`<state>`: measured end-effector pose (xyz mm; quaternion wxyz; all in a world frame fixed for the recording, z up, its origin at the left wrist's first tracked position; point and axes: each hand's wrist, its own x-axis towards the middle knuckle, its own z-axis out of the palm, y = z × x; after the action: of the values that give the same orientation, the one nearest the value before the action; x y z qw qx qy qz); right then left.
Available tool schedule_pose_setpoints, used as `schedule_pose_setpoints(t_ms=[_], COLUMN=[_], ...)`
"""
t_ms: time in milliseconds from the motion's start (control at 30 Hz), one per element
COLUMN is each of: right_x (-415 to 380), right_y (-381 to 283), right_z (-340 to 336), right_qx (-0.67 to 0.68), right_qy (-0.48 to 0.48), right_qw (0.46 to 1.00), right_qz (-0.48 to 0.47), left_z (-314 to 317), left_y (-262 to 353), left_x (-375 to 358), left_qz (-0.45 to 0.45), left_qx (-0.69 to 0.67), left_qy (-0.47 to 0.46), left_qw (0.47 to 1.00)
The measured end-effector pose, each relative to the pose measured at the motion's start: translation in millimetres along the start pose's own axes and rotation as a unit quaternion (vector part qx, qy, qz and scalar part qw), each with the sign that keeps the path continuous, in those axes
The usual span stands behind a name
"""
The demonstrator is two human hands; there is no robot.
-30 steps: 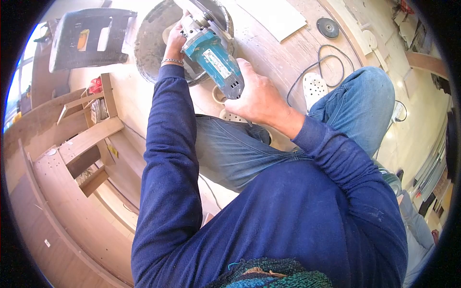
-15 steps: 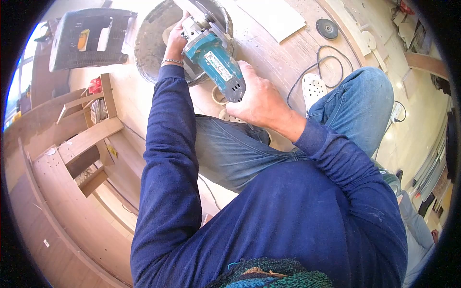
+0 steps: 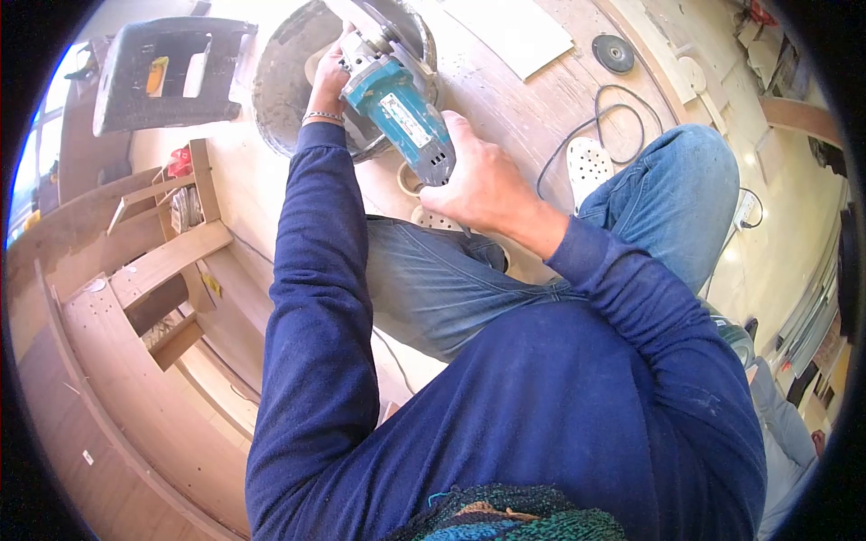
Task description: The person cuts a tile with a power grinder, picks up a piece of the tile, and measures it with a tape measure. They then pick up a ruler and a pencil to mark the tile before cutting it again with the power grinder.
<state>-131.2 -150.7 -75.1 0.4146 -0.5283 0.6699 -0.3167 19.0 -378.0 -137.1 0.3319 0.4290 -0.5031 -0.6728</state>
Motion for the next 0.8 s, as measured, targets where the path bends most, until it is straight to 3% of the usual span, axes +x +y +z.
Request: schedule_pose_setpoints(t_ms=[367,433,800], right_x=[-13,-13,-4], right_y=[0,1,-1], right_z=[-6,-6,-2], right_qx=[0.006,0.0,0.007], right_qy=[-0.008,-0.008,-0.01], right_qw=[1.0,1.0,1.0], right_qz=[-0.003,-0.005,0.007], left_z=[-3,-3,-6], left_y=[-9,-10,-11], left_x=[13,16,15], left_qz=[-0.018,-0.033,-0.005], left_qx=[0.024,-0.023,-0.005], left_qy=[0.017,0.007,-0.001], left_qw=[0.999,0.999,1.0])
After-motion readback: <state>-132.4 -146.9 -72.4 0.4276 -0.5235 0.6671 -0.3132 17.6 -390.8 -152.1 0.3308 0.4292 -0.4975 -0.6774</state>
